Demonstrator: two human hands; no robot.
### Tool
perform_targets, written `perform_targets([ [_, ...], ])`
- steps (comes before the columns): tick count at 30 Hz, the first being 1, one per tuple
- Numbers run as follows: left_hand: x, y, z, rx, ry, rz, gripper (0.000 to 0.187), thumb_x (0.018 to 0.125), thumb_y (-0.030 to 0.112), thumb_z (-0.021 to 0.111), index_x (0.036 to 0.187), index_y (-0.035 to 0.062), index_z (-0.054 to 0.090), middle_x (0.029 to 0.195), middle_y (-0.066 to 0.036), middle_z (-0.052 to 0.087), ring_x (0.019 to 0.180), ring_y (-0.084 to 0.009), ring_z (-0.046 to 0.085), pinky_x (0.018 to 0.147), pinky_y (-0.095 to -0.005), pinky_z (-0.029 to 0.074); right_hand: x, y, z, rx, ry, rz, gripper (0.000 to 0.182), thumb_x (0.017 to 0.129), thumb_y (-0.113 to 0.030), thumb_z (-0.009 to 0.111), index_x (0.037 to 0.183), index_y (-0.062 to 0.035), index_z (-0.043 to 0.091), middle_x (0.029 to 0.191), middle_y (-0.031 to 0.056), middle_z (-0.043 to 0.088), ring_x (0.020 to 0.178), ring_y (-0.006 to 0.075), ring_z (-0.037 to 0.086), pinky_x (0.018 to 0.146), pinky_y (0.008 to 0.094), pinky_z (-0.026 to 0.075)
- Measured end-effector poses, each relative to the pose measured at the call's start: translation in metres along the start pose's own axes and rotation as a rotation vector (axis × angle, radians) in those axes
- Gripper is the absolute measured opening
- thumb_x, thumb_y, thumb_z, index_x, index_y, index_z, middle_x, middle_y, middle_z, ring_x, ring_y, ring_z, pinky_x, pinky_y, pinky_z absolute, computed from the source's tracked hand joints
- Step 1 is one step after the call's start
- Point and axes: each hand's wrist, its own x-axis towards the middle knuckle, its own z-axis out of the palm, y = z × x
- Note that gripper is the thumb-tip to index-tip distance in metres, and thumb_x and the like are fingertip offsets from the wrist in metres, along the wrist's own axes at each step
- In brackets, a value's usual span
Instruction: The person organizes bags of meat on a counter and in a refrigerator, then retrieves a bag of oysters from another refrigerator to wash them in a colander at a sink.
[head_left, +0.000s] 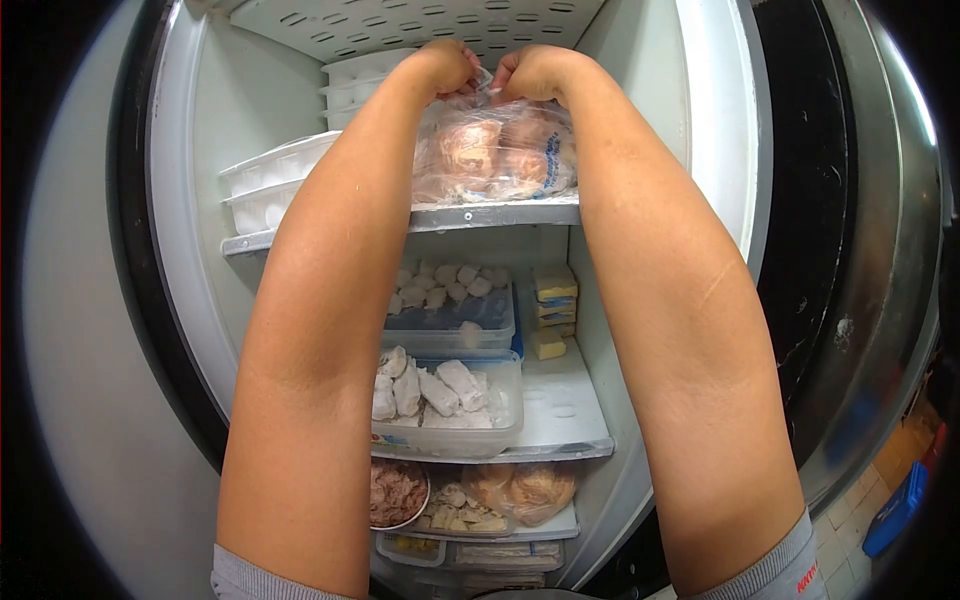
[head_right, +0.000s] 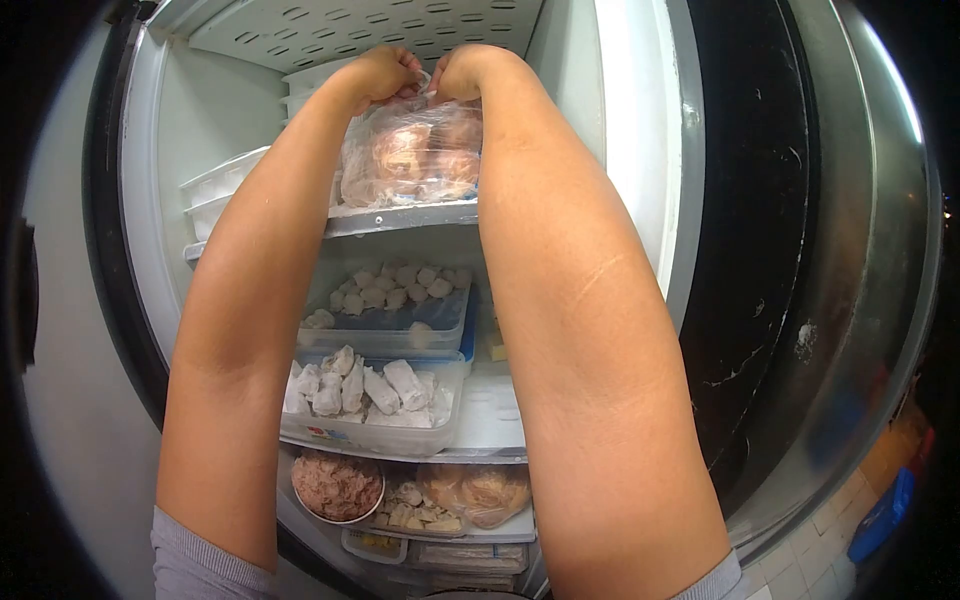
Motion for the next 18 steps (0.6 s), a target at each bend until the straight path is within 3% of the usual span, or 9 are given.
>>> perform_targets([
  [2,-0.001,0.003,0.000,0.015,0.028,-0.021,0.007,0.095,0.012,0.053,0.096,0.0067,0.056,0.083,-0.002,0.064,0.070,-0.0123,0.064,0.060,-0.0256,0.049,0.000,0.002,0.000,0.029,0.019,0.010,0.034,0.084,-0.033,0.072,0.117,-0.0262,0.067,0.123,0.0021,0.064,0.111,0.0219,0.059,0.096,0.0404,0.047],
  [4,-0.003,0.005,0.000,-0.225,0.129,-0.073,0.010,0.097,0.014,0.048,0.099,0.0064,0.054,0.083,-0.002,0.063,0.070,-0.0141,0.064,0.057,-0.0257,0.048,0.001,0.004,0.001,0.057,0.039,0.018,0.035,0.084,-0.035,0.072,0.117,-0.0259,0.067,0.123,0.0021,0.064,0.112,0.0215,0.059,0.096,0.0405,0.047],
  [6,-0.003,0.003,0.001,-0.371,0.203,-0.074,0.010,0.097,0.014,0.047,0.101,0.0063,0.053,0.083,-0.003,0.062,0.068,-0.0152,0.063,0.056,-0.0257,0.048,0.002,0.004,0.004,0.109,0.117,-0.009,0.027,0.080,-0.026,0.078,0.102,-0.0145,0.069,0.104,0.0045,0.067,0.101,0.0218,0.056,0.088,0.0394,0.043],
  [7,-0.001,0.001,0.001,-0.518,0.274,-0.076,0.012,0.097,0.014,0.046,0.103,0.0061,0.053,0.084,-0.004,0.061,0.066,-0.0162,0.062,0.055,-0.0257,0.048,0.002,0.004,0.004,0.109,0.117,-0.010,0.027,0.080,-0.026,0.078,0.102,-0.0145,0.069,0.104,0.0045,0.067,0.101,0.0218,0.056,0.088,0.0394,0.043],
  [10,0.008,-0.002,-0.010,-0.566,0.309,-0.167,0.011,0.097,0.015,0.047,0.099,0.0061,0.055,0.085,-0.005,0.059,0.065,-0.0160,0.058,0.054,-0.0246,0.046,0.004,0.004,0.004,0.077,0.170,0.017,0.028,0.081,-0.027,0.077,0.104,-0.0135,0.068,0.106,0.0064,0.066,0.101,0.0231,0.056,0.088,0.0408,0.043],
  [12,0.010,-0.002,-0.012,-0.583,0.309,-0.145,0.012,0.096,0.015,0.049,0.102,0.0063,0.056,0.087,-0.006,0.059,0.066,-0.0156,0.057,0.056,-0.0245,0.047,0.011,0.005,0.005,0.050,0.258,0.157,0.027,0.084,-0.027,0.074,0.106,-0.0127,0.067,0.105,0.0075,0.066,0.099,0.0228,0.056,0.088,0.0413,0.043],
  [14,0.007,-0.002,-0.013,-0.598,0.313,-0.120,0.014,0.095,0.015,0.051,0.104,0.0065,0.058,0.089,-0.006,0.059,0.067,-0.0152,0.056,0.057,-0.0245,0.047,0.021,0.010,0.007,0.069,0.284,0.138,0.026,0.085,-0.028,0.074,0.105,-0.0119,0.067,0.102,0.0072,0.066,0.097,0.0223,0.056,0.087,0.0409,0.044],
  [16,-0.001,-0.003,-0.008,-0.449,0.224,0.081,0.021,0.090,0.013,0.057,0.110,0.0077,0.062,0.093,-0.004,0.061,0.072,-0.0146,0.056,0.063,-0.0254,0.048,0.016,0.008,0.005,0.087,0.311,0.123,0.026,0.086,-0.028,0.073,0.103,-0.0111,0.066,0.099,0.0068,0.066,0.095,0.0219,0.056,0.086,0.0406,0.044],
  [18,0.001,0.000,-0.005,-0.306,0.216,0.114,0.025,0.089,0.013,0.057,0.113,0.0088,0.063,0.095,-0.005,0.062,0.074,-0.0167,0.057,0.066,-0.0287,0.049,0.010,0.007,0.003,0.172,0.322,-0.024,0.023,0.087,-0.028,0.072,0.099,-0.0092,0.064,0.094,0.0056,0.066,0.089,0.0207,0.056,0.082,0.0386,0.045],
])
